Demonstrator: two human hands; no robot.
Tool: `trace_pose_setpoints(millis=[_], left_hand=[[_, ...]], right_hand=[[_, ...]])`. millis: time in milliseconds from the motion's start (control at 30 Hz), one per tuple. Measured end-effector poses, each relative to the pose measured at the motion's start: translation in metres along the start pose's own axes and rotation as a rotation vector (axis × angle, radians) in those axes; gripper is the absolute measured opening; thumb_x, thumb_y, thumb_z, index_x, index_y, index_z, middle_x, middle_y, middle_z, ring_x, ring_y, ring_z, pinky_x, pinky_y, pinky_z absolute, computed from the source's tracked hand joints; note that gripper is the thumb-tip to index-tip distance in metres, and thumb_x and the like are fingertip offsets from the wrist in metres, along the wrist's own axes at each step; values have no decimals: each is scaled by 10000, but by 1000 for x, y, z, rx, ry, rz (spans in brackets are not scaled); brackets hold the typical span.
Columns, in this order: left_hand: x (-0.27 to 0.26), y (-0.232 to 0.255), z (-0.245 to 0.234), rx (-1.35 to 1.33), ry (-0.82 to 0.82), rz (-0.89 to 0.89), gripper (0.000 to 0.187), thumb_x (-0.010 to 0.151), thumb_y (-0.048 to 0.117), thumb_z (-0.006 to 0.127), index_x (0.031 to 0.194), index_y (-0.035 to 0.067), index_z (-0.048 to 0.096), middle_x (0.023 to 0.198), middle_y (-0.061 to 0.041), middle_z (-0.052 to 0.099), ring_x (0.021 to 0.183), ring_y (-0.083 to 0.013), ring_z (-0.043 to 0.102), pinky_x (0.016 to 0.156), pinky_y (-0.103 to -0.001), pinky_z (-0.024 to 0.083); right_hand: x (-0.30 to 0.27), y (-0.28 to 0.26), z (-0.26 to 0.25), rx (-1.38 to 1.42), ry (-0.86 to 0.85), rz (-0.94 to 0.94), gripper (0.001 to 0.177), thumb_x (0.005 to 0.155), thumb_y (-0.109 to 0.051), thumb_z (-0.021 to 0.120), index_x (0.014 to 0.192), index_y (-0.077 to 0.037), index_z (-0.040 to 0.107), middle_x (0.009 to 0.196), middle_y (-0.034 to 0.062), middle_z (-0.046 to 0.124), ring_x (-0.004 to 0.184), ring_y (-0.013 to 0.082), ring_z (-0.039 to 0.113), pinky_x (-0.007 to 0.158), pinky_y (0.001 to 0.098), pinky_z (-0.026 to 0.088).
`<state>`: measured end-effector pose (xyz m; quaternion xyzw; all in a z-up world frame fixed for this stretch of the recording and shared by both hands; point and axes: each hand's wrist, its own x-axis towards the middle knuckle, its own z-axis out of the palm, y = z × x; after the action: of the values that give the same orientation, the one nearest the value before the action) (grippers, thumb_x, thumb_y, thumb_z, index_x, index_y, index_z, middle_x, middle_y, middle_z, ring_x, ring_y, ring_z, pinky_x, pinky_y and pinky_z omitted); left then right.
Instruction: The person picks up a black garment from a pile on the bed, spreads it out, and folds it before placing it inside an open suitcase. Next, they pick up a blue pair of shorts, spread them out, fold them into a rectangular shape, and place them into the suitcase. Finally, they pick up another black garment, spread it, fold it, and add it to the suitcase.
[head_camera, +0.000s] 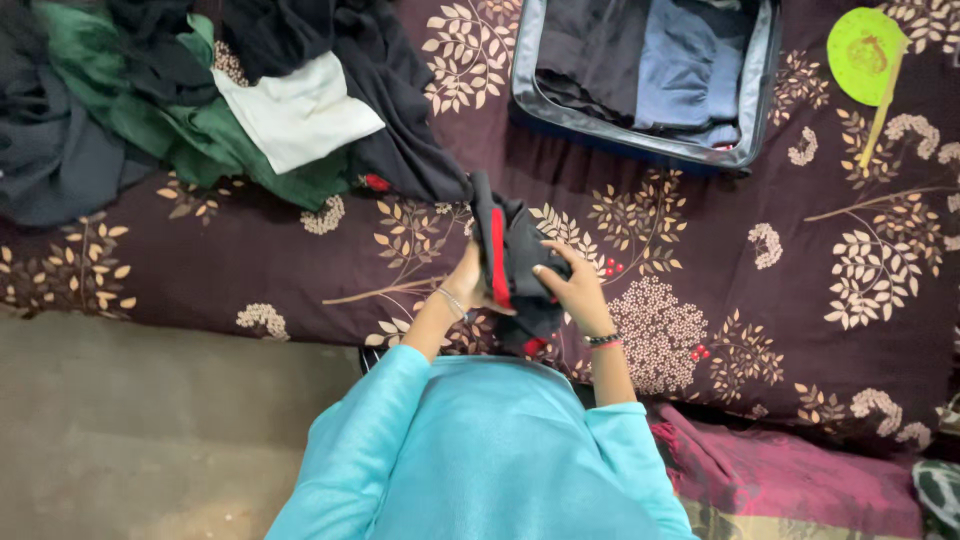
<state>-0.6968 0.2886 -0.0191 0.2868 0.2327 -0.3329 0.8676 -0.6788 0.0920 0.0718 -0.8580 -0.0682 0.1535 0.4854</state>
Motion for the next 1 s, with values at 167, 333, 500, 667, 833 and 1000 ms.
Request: trace_pose_setpoints(millis=[167, 333, 500, 667, 833, 1000], left_hand=[[20, -33, -53, 132, 309, 178, 1043, 938, 870, 227, 1317, 5, 671, 1253, -162, 718, 1054, -274, 690, 935, -422, 521], [-2, -42, -67, 294, 302, 659, 269, 911, 108, 690, 1164, 15, 697, 1101, -28, 749, 969, -100, 681, 872, -276, 536], [-12, -48, -85, 267, 239, 557, 217, 919, 71, 674, 1116, -13, 713, 1021, -24, 732, 902, -110, 668, 814, -282, 538], [-2, -74, -138, 395, 451, 755, 219, 869, 36, 694, 1081, -2, 727, 999, -11, 734, 896, -85, 658, 813, -253, 522], [-37, -97, -220, 649, 997, 746, 262, 809, 57, 649, 1055, 50, 736, 821, -103, 750, 763, -207, 668, 740, -386, 551], [-80, -98, -198, 1191, 1350, 610, 389, 780, 105, 712, 1164, 72, 661, 1198, -205, 665, 1068, -431, 635, 907, -518, 499]], right_hand=[[12, 25, -1, 16, -108, -181, 420, 903, -200, 717, 1309, -98, 679, 1227, 70, 723, 1151, 167, 658, 1041, 287, 480], [20, 11, -1, -87, -228, -454, 800, 764, -266, 876, 1463, -107, 523, 1397, 143, 527, 1303, 317, 534, 1126, 394, 419], [32, 39, 44, -452, -273, -560, 942, 626, -338, 878, 1448, -110, 479, 1459, 193, 473, 1259, 410, 484, 1033, 490, 424], [62, 114, 54, -353, -109, -405, 330, 900, -207, 679, 1216, -115, 697, 1213, 100, 721, 1139, 296, 660, 963, 423, 506], [88, 122, 19, -65, 81, -124, 258, 996, -243, 669, 1128, -26, 707, 902, 119, 722, 835, 200, 653, 786, 325, 513], [82, 80, 10, 11, 106, -124, 233, 1010, -190, 675, 1179, -33, 710, 912, 121, 717, 868, 129, 595, 824, 304, 514]])
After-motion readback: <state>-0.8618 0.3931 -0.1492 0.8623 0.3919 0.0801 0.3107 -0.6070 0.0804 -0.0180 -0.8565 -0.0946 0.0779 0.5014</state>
